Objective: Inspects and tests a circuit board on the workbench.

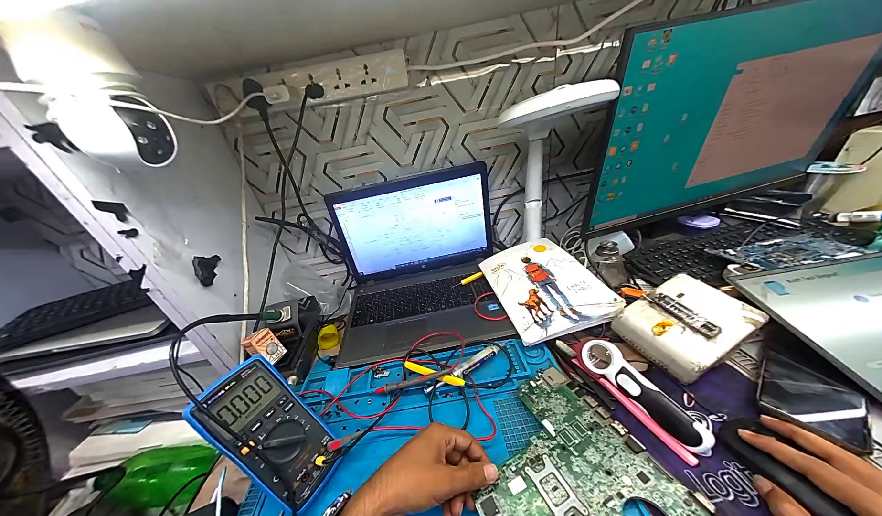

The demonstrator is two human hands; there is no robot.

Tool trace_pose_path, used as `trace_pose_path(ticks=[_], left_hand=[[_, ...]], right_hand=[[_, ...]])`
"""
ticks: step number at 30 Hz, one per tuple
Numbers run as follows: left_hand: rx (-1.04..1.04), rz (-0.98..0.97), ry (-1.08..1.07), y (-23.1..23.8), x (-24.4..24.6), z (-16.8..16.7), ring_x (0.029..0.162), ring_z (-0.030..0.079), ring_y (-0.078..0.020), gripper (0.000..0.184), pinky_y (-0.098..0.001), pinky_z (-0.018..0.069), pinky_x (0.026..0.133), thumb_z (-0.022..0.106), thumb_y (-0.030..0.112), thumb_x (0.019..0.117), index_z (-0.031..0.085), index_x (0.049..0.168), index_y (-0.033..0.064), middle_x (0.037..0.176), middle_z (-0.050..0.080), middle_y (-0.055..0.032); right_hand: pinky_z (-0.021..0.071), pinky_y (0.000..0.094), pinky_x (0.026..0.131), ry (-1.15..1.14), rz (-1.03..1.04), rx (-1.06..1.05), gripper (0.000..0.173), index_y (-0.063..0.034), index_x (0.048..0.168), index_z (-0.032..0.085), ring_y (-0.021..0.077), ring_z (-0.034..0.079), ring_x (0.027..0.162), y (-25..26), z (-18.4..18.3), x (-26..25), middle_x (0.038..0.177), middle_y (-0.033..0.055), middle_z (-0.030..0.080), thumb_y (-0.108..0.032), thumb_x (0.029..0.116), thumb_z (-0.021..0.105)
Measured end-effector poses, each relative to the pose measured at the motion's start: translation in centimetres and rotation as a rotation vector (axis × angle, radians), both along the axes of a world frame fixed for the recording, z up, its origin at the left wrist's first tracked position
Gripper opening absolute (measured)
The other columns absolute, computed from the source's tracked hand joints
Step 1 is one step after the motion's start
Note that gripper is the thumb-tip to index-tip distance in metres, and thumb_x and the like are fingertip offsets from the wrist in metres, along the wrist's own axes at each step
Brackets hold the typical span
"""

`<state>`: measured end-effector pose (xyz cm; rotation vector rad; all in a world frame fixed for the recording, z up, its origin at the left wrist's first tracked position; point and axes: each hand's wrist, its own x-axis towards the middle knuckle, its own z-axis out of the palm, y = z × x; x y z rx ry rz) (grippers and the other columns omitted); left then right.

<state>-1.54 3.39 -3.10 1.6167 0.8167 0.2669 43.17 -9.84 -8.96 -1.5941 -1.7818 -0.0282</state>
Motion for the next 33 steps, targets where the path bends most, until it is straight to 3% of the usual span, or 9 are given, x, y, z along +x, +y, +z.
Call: trace_pose_path(ticks=[7,12,17,33], left_hand=[[-0.004,-0.001,-0.004,0.06,0.03,-0.07,0.056,0.063,-0.0099,0.025,-0.0251,0.0551,0.051,0.067,0.03,0.1005,0.07,0.107,0.0061,0.075,0.068,-0.0025],[-0.017,0.007,0.002,0.02,0.02,0.0,0.056,0.063,-0.0095,0.025,-0.0247,0.0551,0.051,0.067,0.03,0.1005,0.07,0.108,0.0069,0.075,0.068,-0.0015],[-0.019,0.009,0.003,-0.01,0.02,-0.01,0.056,0.063,-0.0095,0.024,-0.0249,0.055,0.051,0.067,0.03,0.1006,0.07,0.107,0.0068,0.075,0.068,-0.0017],[-0.007,0.003,0.009,0.03,0.01,0.08,0.056,0.063,-0.0095,0.024,-0.025,0.0554,0.052,0.067,0.03,0.1005,0.069,0.108,0.0068,0.076,0.068,-0.0015]], right_hand=[[0.0475,0.0506,0.108,0.031,0.014,0.047,0.038,-0.0077,0.125,0.072,0.0383,0.058,0.131,-0.14,-0.21,0.14,0.139,0.0271,0.06,-0.028,0.0933,0.067],[0.0464,0.0526,0.109,-0.01,0.007,0.024,0.04,-0.0114,0.131,0.07,0.0388,0.057,0.133,0.1,-0.25,0.07,0.142,0.0264,0.059,-0.03,0.0956,0.066],[0.0486,0.0522,0.106,0.007,-0.013,0.023,0.038,-0.0113,0.124,0.073,0.0383,0.059,0.13,-0.14,-0.2,0.0,0.139,0.0259,0.061,-0.03,0.0925,0.066],[0.0484,0.0521,0.106,0.019,-0.005,0.027,0.037,-0.0111,0.123,0.074,0.0381,0.059,0.129,-0.13,-0.35,0.08,0.137,0.0263,0.061,-0.031,0.0924,0.067]])
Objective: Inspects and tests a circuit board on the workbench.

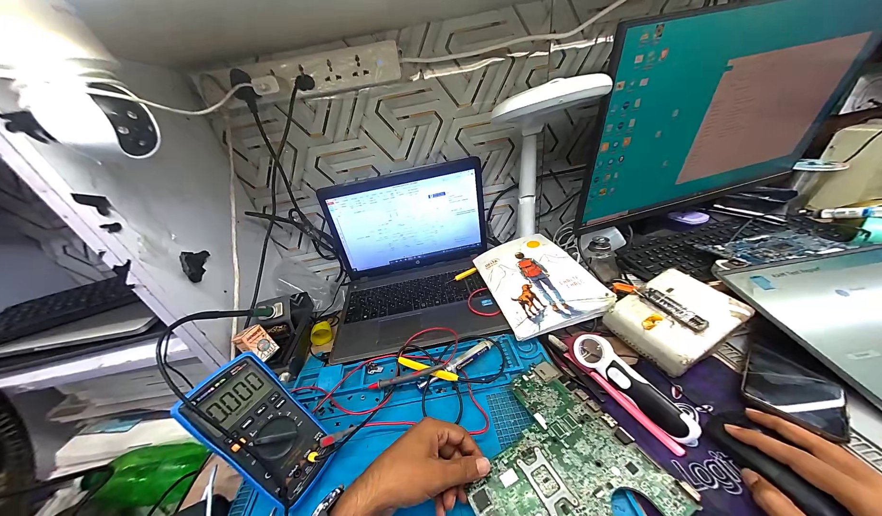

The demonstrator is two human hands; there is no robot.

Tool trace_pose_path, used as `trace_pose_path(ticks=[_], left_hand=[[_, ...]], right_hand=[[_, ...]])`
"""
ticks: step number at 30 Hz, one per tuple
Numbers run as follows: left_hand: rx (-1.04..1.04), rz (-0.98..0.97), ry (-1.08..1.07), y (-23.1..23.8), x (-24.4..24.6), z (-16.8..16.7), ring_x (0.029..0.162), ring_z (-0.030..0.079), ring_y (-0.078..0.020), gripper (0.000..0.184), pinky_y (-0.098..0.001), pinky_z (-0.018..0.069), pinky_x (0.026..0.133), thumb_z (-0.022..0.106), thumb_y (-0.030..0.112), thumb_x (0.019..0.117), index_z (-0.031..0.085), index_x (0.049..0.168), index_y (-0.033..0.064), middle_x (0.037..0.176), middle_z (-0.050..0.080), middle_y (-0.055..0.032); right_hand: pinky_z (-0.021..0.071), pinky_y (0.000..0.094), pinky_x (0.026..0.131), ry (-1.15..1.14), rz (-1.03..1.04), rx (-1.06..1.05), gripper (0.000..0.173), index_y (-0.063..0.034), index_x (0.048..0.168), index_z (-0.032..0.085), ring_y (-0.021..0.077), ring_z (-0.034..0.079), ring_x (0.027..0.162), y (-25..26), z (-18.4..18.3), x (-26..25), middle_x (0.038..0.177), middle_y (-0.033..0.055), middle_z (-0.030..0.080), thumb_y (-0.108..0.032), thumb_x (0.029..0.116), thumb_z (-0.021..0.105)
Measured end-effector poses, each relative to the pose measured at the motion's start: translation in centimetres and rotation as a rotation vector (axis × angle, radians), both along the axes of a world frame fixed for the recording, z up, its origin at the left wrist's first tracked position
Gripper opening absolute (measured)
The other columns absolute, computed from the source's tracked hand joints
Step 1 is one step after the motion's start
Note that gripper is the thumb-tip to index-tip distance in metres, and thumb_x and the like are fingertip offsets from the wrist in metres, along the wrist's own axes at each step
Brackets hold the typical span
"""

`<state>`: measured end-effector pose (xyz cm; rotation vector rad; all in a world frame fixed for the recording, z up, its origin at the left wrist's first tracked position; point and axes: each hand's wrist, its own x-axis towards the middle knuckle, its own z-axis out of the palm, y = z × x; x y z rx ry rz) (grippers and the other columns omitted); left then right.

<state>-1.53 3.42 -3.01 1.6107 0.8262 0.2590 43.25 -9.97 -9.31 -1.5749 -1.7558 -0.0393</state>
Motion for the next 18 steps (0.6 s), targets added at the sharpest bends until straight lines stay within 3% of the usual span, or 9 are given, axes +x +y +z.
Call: trace_pose_path(ticks=[18], left_hand=[[-0.005,-0.001,-0.021,-0.07,0.03,-0.02,0.056,0.063,-0.0092,0.023,-0.0247,0.0548,0.052,0.067,0.028,0.1008,0.07,0.107,0.0056,0.076,0.068,-0.0022]], right_hand=[[0.0469,0.0534,0.107,-0.023,0.03,-0.021,0.04,-0.0107,0.127,0.072,0.0392,0.058,0.13,0.25,-0.07,0.28,0.139,0.0257,0.06,-0.032,0.0937,0.066]])
